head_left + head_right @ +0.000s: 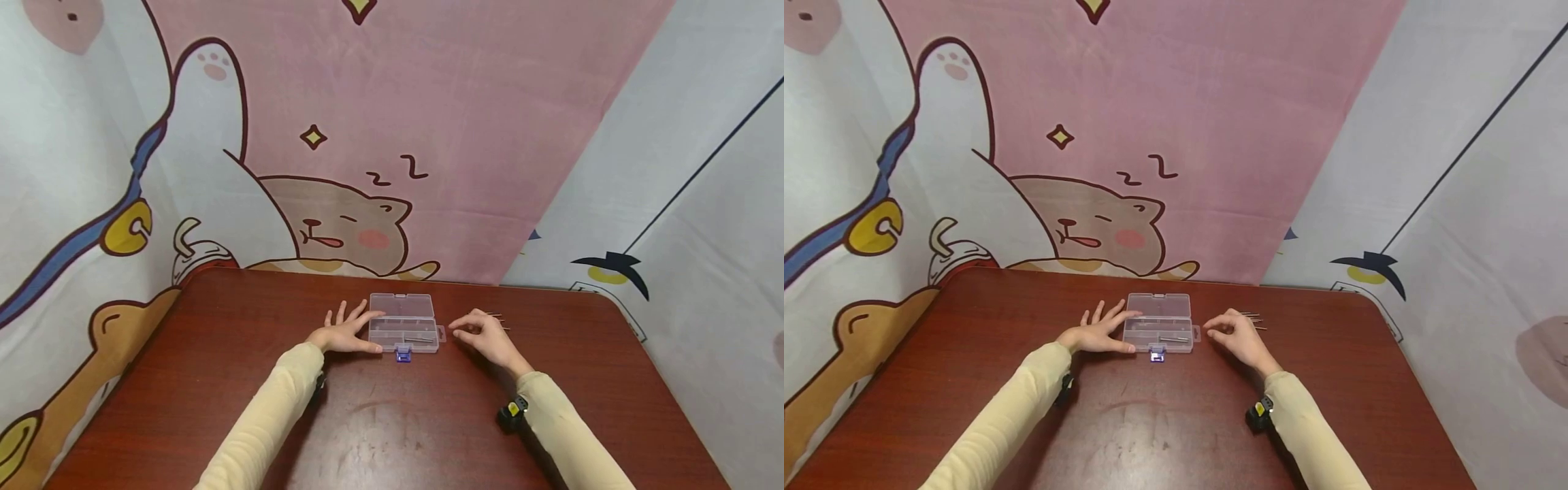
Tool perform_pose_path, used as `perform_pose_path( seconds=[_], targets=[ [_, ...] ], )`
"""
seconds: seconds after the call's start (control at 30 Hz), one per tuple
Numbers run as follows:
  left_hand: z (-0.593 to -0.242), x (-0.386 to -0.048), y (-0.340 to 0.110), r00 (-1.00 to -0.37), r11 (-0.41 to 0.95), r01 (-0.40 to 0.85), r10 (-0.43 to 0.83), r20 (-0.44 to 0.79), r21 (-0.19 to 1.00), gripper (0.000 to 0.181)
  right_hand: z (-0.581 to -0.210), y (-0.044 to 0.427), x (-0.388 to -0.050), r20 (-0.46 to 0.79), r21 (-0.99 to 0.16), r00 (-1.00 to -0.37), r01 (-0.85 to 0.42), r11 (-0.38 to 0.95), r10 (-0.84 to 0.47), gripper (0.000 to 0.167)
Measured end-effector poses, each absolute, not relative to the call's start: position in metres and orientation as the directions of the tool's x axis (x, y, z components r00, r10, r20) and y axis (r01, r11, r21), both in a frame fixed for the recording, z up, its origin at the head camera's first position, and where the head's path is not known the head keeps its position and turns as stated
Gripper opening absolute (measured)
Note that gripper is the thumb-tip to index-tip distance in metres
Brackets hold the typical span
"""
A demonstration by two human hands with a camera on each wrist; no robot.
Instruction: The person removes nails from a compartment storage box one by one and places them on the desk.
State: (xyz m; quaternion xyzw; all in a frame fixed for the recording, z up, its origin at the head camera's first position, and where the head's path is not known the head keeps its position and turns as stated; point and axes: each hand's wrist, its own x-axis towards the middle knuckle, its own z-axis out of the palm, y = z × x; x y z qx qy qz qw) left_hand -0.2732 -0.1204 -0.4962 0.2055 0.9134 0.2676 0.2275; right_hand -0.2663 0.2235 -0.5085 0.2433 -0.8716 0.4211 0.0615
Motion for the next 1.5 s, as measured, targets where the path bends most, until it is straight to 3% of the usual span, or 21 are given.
perform_pose_path(
  seconds=[0.3, 0.6, 0.83, 1.17, 1.5],
  targets=[
    [-0.496, -0.274, -0.121, -0.813, 0.767, 0.271, 0.506, -0.288, 0.582, 0.082, -0.511, 0.191, -0.261, 0.335, -0.719, -0.85, -0.51, 0.472, -0.407, 0.016],
    [-0.491, -0.27, -0.116, -0.814, 0.757, 0.335, 0.533, -0.233, 0.562, 0.079, -0.508, 0.164, -0.259, 0.311, -0.691, -0.861, -0.496, 0.526, -0.403, 0.012],
    [-0.497, -0.27, -0.113, -0.813, 0.715, 0.453, 0.576, -0.081, 0.533, 0.076, -0.502, 0.154, -0.249, 0.37, -0.443, -0.822, -0.565, 0.696, -0.433, 0.011],
    [-0.503, -0.275, -0.106, -0.808, 0.712, 0.503, 0.588, -0.025, 0.49, 0.082, -0.505, 0.155, -0.256, 0.215, -0.551, -0.882, -0.464, 0.693, -0.42, 0.01],
    [-0.508, -0.278, -0.106, -0.799, 0.723, 0.519, 0.6, -0.043, 0.455, 0.083, -0.5, 0.149, -0.263, 0.143, -0.465, -0.885, -0.455, 0.759, -0.443, 0.006]
  ],
)
